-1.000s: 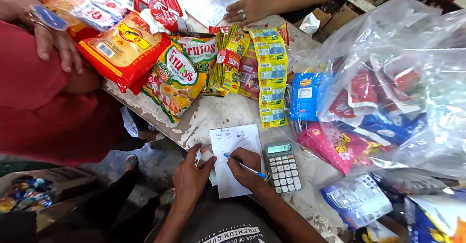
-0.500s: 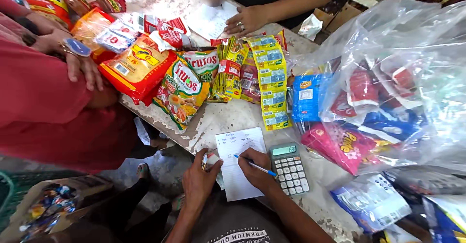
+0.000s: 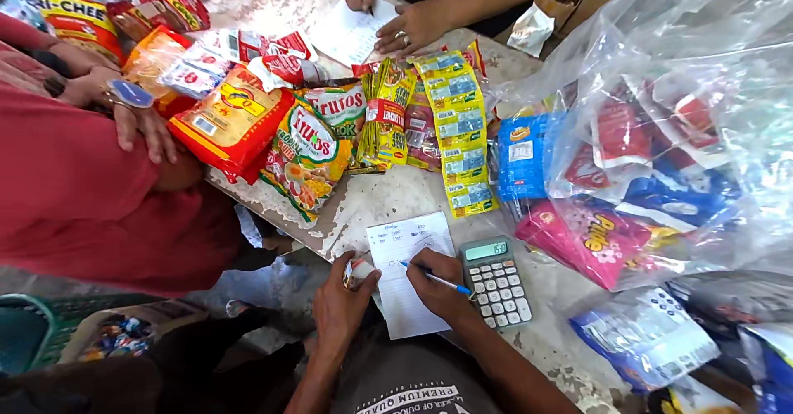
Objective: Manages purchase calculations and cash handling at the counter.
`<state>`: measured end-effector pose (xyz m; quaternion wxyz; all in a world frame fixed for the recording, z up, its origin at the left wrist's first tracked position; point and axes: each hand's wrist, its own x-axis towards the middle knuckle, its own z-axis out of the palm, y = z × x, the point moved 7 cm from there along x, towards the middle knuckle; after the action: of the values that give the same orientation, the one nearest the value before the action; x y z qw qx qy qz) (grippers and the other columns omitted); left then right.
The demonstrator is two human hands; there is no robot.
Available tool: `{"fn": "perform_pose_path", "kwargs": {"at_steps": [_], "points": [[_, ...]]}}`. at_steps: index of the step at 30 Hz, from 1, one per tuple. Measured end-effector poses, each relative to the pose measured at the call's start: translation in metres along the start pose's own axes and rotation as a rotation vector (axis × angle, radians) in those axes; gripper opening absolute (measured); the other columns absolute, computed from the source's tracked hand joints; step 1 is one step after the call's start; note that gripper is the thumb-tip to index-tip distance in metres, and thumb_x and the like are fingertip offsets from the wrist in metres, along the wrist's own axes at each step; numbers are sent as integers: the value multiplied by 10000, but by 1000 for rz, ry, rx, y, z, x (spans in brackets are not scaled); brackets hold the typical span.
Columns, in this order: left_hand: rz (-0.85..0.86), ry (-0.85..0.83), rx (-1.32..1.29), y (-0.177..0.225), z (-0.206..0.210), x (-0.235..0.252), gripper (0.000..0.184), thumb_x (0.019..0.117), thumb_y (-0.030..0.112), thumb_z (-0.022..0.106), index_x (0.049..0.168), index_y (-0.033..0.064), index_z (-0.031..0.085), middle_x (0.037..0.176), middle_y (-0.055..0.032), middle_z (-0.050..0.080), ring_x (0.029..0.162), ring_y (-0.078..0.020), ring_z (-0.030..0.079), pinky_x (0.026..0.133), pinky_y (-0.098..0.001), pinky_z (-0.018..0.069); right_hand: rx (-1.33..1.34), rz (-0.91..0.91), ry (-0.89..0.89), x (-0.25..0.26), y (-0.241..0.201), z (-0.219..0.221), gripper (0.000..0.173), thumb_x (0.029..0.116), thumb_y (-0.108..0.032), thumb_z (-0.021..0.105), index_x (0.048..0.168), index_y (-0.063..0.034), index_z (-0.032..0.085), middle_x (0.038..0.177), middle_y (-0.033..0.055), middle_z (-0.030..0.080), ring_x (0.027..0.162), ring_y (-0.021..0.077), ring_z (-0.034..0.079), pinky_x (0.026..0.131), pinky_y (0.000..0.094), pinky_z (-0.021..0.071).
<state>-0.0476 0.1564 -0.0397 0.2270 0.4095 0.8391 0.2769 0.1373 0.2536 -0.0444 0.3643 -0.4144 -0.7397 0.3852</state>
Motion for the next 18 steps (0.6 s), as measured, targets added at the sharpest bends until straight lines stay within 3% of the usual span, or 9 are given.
{"fn": "perform_pose_path", "kwargs": {"at_steps": [18], "points": [[15,-14,-4,0,0,3,615,835,488,791,1318,132,657,954,-105,755,811,-289,730,723,-556,564,12,-13,34,0,-1,-2,145,864,-102,627,748,-41,688,625,-2,603,579,19,562,541,186,459]]}}
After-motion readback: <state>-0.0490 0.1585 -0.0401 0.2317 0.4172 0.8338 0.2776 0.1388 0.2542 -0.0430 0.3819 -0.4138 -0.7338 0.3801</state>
